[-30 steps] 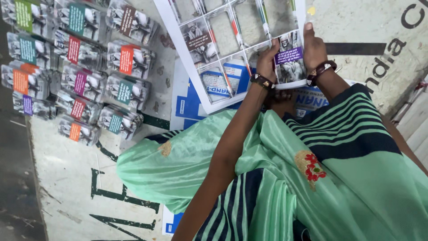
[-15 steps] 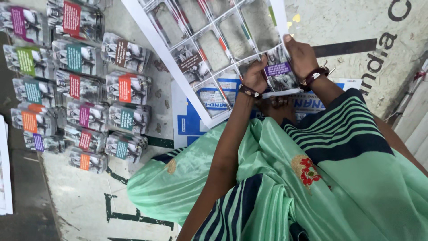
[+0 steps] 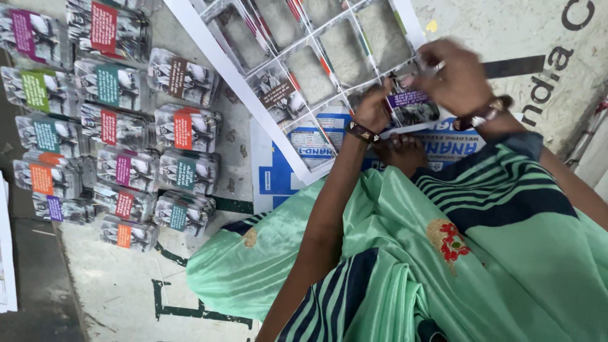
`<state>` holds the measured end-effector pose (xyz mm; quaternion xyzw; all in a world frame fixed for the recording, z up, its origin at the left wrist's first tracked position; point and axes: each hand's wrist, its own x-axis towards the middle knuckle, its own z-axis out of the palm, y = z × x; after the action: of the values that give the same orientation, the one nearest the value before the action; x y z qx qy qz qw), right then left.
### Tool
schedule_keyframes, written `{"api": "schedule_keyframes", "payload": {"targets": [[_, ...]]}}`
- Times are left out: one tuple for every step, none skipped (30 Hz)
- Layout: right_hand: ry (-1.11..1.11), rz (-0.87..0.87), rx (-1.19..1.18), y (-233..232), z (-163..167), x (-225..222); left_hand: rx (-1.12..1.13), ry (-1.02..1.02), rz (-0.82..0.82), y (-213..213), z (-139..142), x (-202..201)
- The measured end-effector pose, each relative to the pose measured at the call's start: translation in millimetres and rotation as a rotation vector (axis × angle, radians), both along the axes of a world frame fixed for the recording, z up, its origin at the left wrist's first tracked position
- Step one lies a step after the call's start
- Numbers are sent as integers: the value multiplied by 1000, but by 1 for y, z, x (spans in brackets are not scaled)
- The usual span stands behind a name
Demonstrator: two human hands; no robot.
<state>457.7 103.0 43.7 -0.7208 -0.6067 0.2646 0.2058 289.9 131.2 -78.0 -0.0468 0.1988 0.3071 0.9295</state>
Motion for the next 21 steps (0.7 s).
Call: {"api": "schedule_keyframes", "payload": {"targets": [[-46, 83, -120, 7, -1, -7, -41, 37, 7, 2, 3, 2], [-91, 166, -236, 11, -2, -10, -32, 122, 2, 4, 6, 4], [-52, 133, -235, 14, -3, -12, -24, 209, -4, 7, 8, 5], [-9, 96, -236, 15, -5, -14, -19, 300, -14, 7, 10, 4], [30, 55, -236, 13, -7, -15, 19, 454, -76, 8, 11, 2], [28, 19, -244, 9, -8, -16, 63, 601, -142, 9, 11, 1], [19, -17, -248, 0, -7, -20, 112, 740, -205, 9, 11, 1], [7, -48, -248, -8, -4, -21, 117, 735, -147, 8, 10, 5], [60, -25, -177, -16, 1, -20, 117, 735, -86, 7, 10, 9], [122, -2, -113, -28, 7, -23, 110, 742, -29, 2, 9, 10], [190, 21, -55, -38, 15, -26, 121, 725, 63, -2, 8, 14], [197, 50, 34, -48, 23, -28, 129, 707, 160, -5, 7, 23], [200, 80, 130, -56, 32, -27, 143, 684, 261, -6, 7, 29], [227, 39, 221, -60, 42, -19, 96, 717, 250, -6, 7, 32], [293, -82, 314, -67, 56, -6, 49, 747, 238, -4, 7, 36], [405, -282, 422, -67, 68, 14, -5, 780, 226, -5, 9, 38], [573, -466, 501, -71, 79, 34, -10, 794, 243, -6, 11, 38], [787, -555, 518, -69, 88, 59, -9, 803, 261, -5, 14, 39], [966, -638, 538, -66, 94, 82, 0, 806, 286, -3, 16, 41], [1117, -685, 528, -66, 96, 100, 18, 799, 292, 0, 18, 43], [1201, -706, 498, -67, 95, 112, 36, 792, 294, 1, 20, 42]]}}
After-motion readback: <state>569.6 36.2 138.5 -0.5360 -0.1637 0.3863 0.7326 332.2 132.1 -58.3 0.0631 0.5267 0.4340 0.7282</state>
